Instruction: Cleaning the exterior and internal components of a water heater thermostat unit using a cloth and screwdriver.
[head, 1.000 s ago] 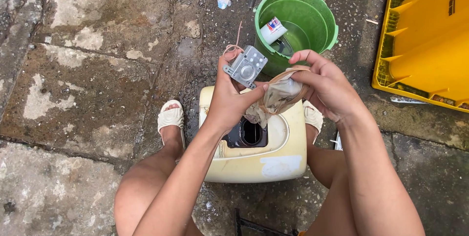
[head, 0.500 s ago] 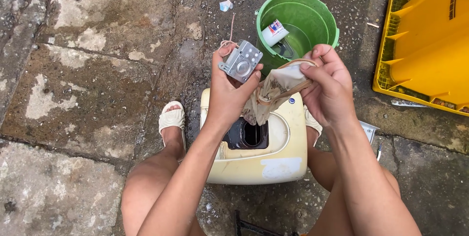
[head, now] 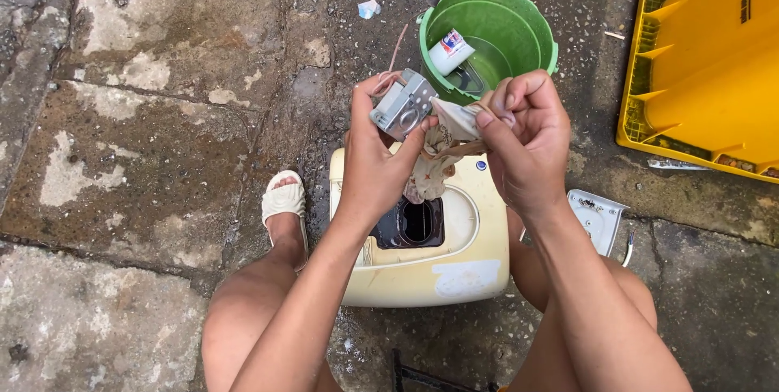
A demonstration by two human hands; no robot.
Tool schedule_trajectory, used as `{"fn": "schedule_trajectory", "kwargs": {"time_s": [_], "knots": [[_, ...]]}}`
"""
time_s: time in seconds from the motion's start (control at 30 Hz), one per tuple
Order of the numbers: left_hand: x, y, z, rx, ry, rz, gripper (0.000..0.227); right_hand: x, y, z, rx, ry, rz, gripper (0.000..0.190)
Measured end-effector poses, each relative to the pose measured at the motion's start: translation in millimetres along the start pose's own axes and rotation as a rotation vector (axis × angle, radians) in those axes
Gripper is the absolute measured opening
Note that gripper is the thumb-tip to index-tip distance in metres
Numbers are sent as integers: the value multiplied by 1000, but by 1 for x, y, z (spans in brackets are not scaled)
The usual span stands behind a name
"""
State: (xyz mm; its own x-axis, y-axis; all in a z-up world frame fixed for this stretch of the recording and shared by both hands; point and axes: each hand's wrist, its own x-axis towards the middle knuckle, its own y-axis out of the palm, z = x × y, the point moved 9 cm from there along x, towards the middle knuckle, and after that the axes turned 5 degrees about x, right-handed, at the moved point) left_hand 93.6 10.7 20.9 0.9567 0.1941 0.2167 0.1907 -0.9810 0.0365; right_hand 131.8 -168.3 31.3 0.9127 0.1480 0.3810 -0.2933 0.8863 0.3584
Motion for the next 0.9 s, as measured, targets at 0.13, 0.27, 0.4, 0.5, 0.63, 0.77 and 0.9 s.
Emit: {"fn": "schedule_trajectory", "kwargs": {"time_s": [0.13,0.27,0.4,0.5,0.63,0.77,0.9], "knots": [[-1,-2,-10,96,28,-11,53,0,5,2,18,1,28,30],[-4,-4,-19,181,66,-36,52,-1,9,4,44,16,42,28],[-6,0,-24,269,96,-51,52,-1,16,10,61,36,43,28],[-7,3,-26,350,133,-61,49,-1,13,8,54,52,45,27],[-8,6,-34,433,173,-38,47,-1,6,3,58,73,38,26],[-10,8,-38,449,177,15,45,2,0,1,22,63,54,26],[-10,5,-34,452,171,59,46,4,-2,1,11,67,57,26]]}}
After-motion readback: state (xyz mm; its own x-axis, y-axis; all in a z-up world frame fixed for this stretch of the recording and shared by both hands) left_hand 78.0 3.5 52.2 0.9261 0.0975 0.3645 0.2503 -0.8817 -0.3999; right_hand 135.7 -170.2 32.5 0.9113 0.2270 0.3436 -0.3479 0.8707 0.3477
